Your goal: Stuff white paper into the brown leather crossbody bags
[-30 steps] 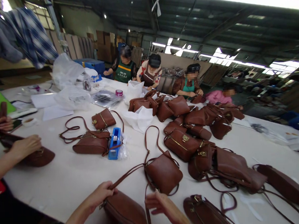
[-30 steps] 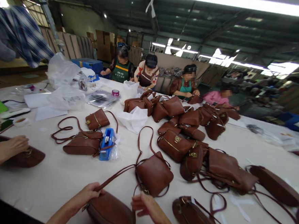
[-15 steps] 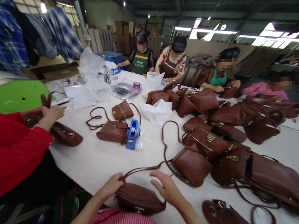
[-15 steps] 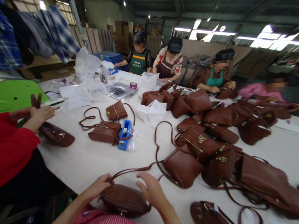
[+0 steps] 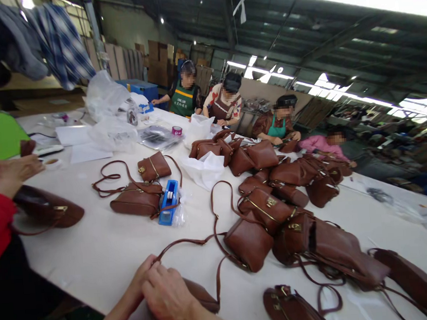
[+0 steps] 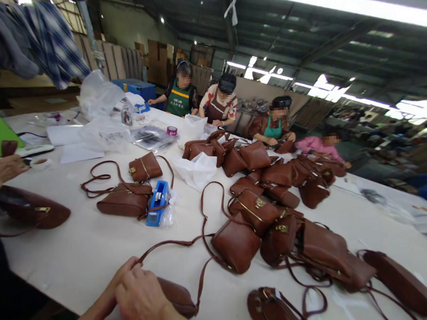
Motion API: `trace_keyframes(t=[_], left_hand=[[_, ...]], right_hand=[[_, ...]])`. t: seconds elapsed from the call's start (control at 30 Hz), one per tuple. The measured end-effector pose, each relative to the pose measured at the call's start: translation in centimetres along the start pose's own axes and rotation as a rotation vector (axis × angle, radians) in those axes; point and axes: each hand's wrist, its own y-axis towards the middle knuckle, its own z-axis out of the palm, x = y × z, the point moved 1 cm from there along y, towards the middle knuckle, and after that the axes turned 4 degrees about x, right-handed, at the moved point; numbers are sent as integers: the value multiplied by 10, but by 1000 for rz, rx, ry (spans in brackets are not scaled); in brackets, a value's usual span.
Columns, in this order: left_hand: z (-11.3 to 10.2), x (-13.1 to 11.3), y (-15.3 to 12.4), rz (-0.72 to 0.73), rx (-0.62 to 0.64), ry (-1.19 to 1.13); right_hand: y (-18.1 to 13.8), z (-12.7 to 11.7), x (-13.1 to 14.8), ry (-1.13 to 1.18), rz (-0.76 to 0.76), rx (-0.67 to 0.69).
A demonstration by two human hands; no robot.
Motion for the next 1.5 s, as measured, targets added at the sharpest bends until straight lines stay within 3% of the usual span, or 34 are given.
trace_keyframes(t=[0.1,0.2,0.3,0.43,0.5,0.6,0.67,0.73,0.8,0.83,0.93,1.03,1.13,1.27,1.33,1.43,1.47,1.5], left_hand=[[-2,-3,-4,34,-41,11],[-7,-11,-10,62,-67,36],[-14,-19,-12,12,-72,71],[-13,-25,-9,-22,-53,109],[-7,-28,-7,-3,-18,141],[1,-33,-7,39,12,203],[2,-37,-7,68,20,231],[0,-38,-8,90,22,235],[-3,-36,-9,99,11,224],[-5,-34,-10,100,1,220],[-14,-29,-14,107,-28,223],[-32,-27,-21,110,-84,244],[-54,-24,-29,116,-160,272],[-75,-16,-35,100,-252,302],[-80,-12,-35,104,-279,304],[-82,-9,-35,105,-279,285],[-83,-9,-35,105,-279,276],[-84,-9,-35,106,-282,266]], right_hand=[[-5,3,-10,278,-4,-76],[-30,3,-31,632,42,-159],[-86,2,-56,901,163,-92],[-174,10,-73,1167,475,-101],[-200,20,-71,1307,465,-95],[-213,40,-66,1589,479,-151],[-213,55,-71,1716,704,-343],[-212,71,-81,1730,1066,-548],[-206,86,-93,1711,1333,-624],[-200,92,-99,1729,1389,-612],[-173,105,-115,1914,1339,-564],[-151,103,-130,2092,1232,-619],[-153,84,-147,2156,1110,-764],[-184,42,-164,2171,940,-896],[-201,15,-173,2141,802,-1057],[-227,-23,-187,2033,487,-1521],[-235,-32,-191,1995,422,-1622],[-242,-39,-193,1974,433,-1637]])
